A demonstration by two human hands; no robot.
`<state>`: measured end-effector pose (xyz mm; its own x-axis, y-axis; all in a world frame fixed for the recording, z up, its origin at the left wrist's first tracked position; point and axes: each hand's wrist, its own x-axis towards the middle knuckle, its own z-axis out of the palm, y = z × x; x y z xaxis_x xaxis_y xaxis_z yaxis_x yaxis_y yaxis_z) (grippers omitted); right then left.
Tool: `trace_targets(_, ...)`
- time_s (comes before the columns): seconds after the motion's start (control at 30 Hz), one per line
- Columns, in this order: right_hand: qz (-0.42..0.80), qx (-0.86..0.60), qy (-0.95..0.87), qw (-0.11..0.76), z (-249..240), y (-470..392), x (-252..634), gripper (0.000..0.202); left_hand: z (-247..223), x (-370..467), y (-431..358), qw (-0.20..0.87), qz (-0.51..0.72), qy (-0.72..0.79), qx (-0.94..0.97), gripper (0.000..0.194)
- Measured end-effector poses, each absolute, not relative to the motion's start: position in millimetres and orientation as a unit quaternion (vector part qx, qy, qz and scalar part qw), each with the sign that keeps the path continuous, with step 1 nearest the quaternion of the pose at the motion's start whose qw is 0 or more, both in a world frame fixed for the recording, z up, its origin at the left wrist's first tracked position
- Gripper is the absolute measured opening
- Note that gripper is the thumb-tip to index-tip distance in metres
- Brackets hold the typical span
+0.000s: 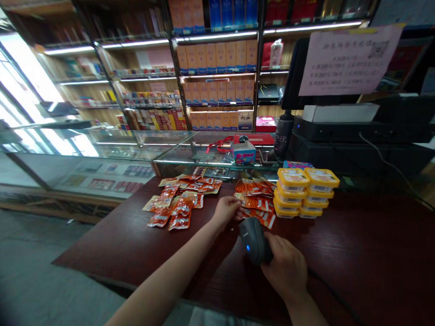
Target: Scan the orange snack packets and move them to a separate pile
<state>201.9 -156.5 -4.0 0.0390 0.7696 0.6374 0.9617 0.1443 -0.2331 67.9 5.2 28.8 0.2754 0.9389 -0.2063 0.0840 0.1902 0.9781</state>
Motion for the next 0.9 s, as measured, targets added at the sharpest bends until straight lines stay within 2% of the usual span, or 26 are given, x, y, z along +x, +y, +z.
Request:
trace_targets(0.1,-0.156,-0.629,-0.683,0.338,-8,-157,204,0.028,30,37,9,0.437,0.377,0.519,0.631,0.014)
trace_targets(0.2,-0.172,-0.616,-0.690,0.338,-10,-157,206,0.027,37,-9,8,0.159,0.370,0.594,0.696,0.017)
trace_targets(0.27,-0.181,-0.613,-0.693,0.334,-11,-157,207,0.026,41,-37,5,-0.007,0.322,0.668,0.671,0.022)
trace_targets(0.33,-0.191,-0.610,-0.694,0.331,-11,-157,207,0.026,42,-56,2,-0.100,0.258,0.738,0.616,0.025)
trace_targets(0.5,-0.195,-0.604,-0.703,0.320,-15,-157,210,0.028,35,-71,-1,-0.112,0.187,0.788,0.575,0.033)
trace_targets(0.67,-0.193,-0.606,-0.714,0.292,-19,-154,212,0.029,33,-71,4,-0.103,0.238,0.764,0.591,0.040)
trace_targets(0.73,-0.179,-0.619,-0.709,0.288,-17,-154,210,0.029,33,-72,5,-0.096,0.272,0.738,0.610,0.034)
trace_targets(0.8,-0.153,-0.635,-0.700,0.288,-13,-154,205,0.030,33,-72,4,-0.082,0.305,0.700,0.640,0.019)
trace_targets(0.9,-0.090,-0.658,-0.684,0.302,-2,-153,196,0.033,31,-68,4,-0.030,0.395,0.636,0.662,0.014)
